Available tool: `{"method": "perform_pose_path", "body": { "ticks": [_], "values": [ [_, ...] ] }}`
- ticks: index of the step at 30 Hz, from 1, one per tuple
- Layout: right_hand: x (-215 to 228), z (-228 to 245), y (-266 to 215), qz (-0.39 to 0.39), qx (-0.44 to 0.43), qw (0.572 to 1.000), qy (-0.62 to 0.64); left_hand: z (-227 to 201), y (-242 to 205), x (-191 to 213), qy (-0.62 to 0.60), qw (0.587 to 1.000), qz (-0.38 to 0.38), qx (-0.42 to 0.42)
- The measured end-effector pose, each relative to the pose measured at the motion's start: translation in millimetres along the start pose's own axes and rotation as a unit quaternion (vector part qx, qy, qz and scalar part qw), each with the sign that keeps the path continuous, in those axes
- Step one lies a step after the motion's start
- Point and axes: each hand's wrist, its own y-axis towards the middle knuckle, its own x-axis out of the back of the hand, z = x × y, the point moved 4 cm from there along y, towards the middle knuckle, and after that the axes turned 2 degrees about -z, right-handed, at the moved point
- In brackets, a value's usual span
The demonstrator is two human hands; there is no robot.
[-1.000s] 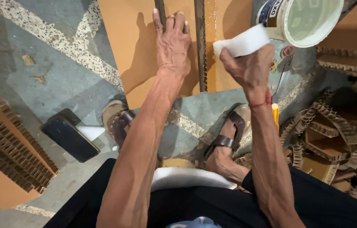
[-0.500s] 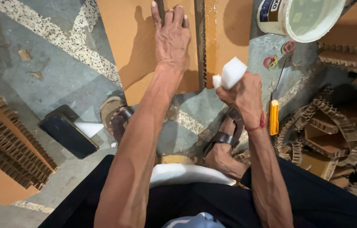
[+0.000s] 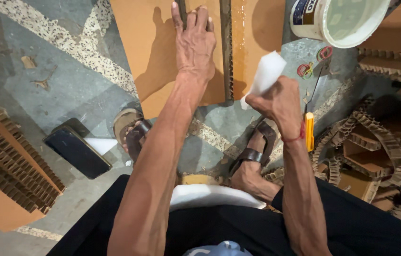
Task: The person applies glue to the edges of corrugated cardboard pieces using a foam applicator, then folds and presses the pieces together to form box structures. The person repeats this process for multiple units, stacking completed boxes aside.
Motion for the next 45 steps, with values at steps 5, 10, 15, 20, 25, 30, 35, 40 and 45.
{"method": "perform_pose_path", "body": {
  "ticks": [5,10,15,20,25,30,35,40,45],
  "values": [
    [-8,7,26,-0.041,0.073,0.996,-0.039,0,-2,-9,0.021,1.0,0.016,0.006],
    [-16,-11,60,-0.122,0.141,0.981,-0.054,-1,0,-12,0.007,1.0,0.001,0.004],
    [-33,-38,79,-0.365,0.263,0.893,-0.026,0,0,-14,-0.035,0.999,-0.001,0.026],
    [-38,-37,79,-0.351,0.296,0.878,-0.133,-1,0,-8,-0.017,0.999,-0.023,0.015],
    [-17,-17,44,-0.152,0.2,0.963,-0.097,0,-1,-2,0.016,0.999,0.034,-0.002],
    [-5,8,2,0.015,0.053,0.998,-0.011,0,0,3,0.014,0.998,0.058,-0.007],
    [41,13,-20,-0.006,-0.021,0.946,0.322,-1,1,4,0.025,0.999,0.029,-0.008],
    [122,-19,5,-0.219,0.125,0.915,0.315,1,-4,12,-0.011,0.998,0.047,-0.032],
    [153,-56,85,-0.304,0.138,0.929,0.163,8,-9,33,-0.142,0.989,-0.002,-0.038]
  ]
}}
